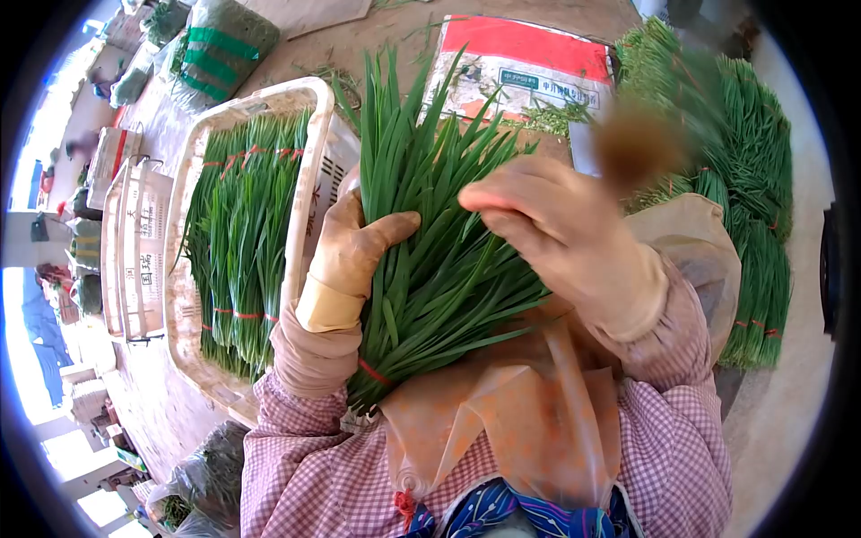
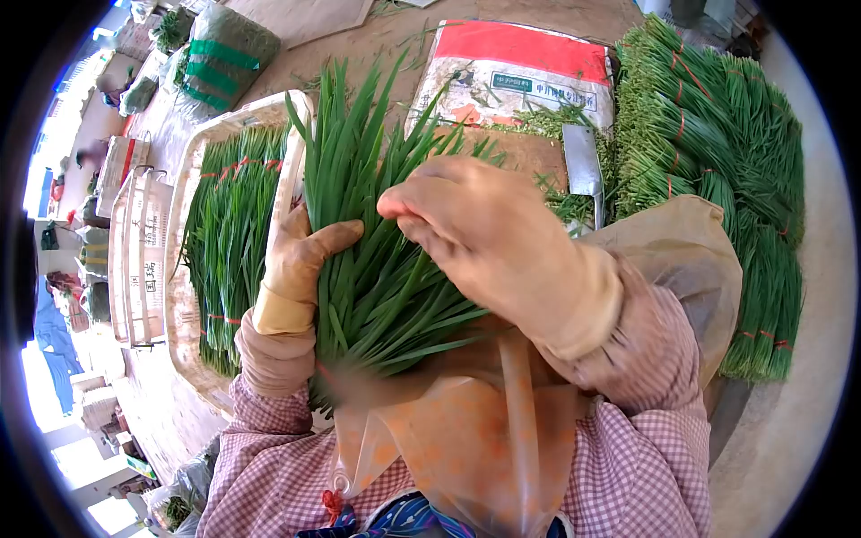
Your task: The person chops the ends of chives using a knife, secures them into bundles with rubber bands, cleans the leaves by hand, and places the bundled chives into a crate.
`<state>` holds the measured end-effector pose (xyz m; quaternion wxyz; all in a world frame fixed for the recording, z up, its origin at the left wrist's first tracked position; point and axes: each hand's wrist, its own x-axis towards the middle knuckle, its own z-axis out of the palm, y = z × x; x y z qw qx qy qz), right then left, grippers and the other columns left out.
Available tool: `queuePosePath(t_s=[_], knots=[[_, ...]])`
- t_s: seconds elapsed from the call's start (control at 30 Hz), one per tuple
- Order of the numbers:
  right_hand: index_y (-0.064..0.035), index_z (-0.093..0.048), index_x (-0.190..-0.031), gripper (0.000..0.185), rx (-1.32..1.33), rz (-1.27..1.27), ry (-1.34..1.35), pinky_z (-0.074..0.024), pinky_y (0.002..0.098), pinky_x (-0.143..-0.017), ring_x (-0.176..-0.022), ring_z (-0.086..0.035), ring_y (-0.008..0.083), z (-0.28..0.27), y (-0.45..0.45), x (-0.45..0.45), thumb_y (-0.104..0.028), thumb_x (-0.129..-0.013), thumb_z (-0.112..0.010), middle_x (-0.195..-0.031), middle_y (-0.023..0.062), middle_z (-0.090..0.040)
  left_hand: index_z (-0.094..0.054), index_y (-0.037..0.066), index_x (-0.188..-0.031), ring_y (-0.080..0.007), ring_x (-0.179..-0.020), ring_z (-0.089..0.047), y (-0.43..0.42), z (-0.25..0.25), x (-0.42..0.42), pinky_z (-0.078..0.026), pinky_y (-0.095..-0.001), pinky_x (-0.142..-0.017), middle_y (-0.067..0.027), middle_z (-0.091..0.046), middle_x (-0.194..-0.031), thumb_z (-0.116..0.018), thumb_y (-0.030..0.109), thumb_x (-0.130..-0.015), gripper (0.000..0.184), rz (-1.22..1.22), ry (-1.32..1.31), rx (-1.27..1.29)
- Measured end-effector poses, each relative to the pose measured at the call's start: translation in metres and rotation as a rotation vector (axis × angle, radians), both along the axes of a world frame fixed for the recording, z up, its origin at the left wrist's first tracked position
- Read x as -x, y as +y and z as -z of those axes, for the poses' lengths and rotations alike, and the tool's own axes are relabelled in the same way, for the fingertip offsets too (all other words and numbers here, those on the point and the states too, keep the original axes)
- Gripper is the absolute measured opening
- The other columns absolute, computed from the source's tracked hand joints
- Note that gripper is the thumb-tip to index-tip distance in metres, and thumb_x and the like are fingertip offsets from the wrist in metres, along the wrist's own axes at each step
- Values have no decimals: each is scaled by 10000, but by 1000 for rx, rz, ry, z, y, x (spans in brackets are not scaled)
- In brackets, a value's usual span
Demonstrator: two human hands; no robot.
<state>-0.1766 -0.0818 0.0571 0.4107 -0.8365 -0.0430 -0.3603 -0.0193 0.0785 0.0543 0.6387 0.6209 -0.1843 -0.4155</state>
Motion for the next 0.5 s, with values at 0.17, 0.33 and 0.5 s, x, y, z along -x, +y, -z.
queuePosePath(t_s=[0.17,0.33,0.5], knots=[[-7,-634,-986,190,-267,-55,302,-512,378,-657,-742,-648,341,42,11,-27,-143,-857,-663,-791,158,-652,-506,-10,-1321,-188,-1027,-604,6,3,-1,-472,-303,-926,-94,-641,-1133,-654,-64,-761,582,-30,-61,1],[-37,-613,-929,159,-49,-45,537,-502,393,-630,-703,-633,344,17,11,-34,-184,-873,-639,-730,149,-625,-502,-8,-1329,-189,-1112,-557,7,15,-10,-430,-312,-981,-90,-597,-1213,-680,-66,-747,611,6,-96,-87],[-46,-588,-887,148,216,83,384,-494,379,-599,-678,-633,324,30,16,-34,-187,-886,-635,-716,139,-616,-454,15,-1374,-195,-1159,-534,6,15,-9,-413,-310,-1008,-88,-568,-1255,-696,-92,-718,708,-27,11,-89]])
